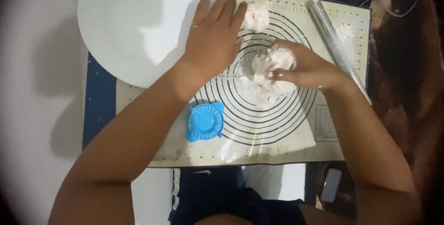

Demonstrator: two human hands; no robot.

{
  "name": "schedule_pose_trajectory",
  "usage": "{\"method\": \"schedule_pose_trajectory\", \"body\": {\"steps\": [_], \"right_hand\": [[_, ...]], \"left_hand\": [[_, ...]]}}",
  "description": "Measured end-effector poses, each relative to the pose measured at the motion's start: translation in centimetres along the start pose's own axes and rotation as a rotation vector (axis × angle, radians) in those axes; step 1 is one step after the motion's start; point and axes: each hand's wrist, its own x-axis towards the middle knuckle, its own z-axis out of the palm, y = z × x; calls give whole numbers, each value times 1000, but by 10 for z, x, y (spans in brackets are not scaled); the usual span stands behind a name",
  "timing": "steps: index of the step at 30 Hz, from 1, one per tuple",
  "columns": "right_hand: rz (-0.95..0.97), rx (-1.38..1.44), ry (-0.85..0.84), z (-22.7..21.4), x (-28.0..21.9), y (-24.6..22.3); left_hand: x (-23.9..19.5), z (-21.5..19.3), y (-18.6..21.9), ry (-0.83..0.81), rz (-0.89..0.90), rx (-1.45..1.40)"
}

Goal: Dividing a large piece of dough into smaller individual portions and placing them on a plate.

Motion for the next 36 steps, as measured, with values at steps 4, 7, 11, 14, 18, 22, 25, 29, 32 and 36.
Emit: {"method": "schedule_pose_trajectory", "body": {"steps": [4,7,11,14,18,22,25,29,32,36], "right_hand": [[-64,36,-42,-7,-18,11],[-159,23,-18,-8,-38,-1],[52,5,159,-3,-55,-13],[28,-52,260,-1,-56,-5],[92,-91,211,-3,-48,-15],[105,-134,64,-2,-36,-3],[-47,-116,85,0,-30,20],[6,29,168,1,-26,36],[227,221,260,1,-28,47],[351,727,485,1,-28,61]], "left_hand": [[-1,3,0,-5,-13,0],[-1,5,1,-43,-16,-3],[0,2,0,-58,-15,9],[0,0,1,-62,-13,24],[0,-1,1,-64,-21,17],[0,-2,2,-32,-11,42],[1,-3,4,-90,-29,37],[1,-3,3,-67,-22,34],[1,-4,2,-75,-18,44],[1,-5,3,-83,-21,51]]}}
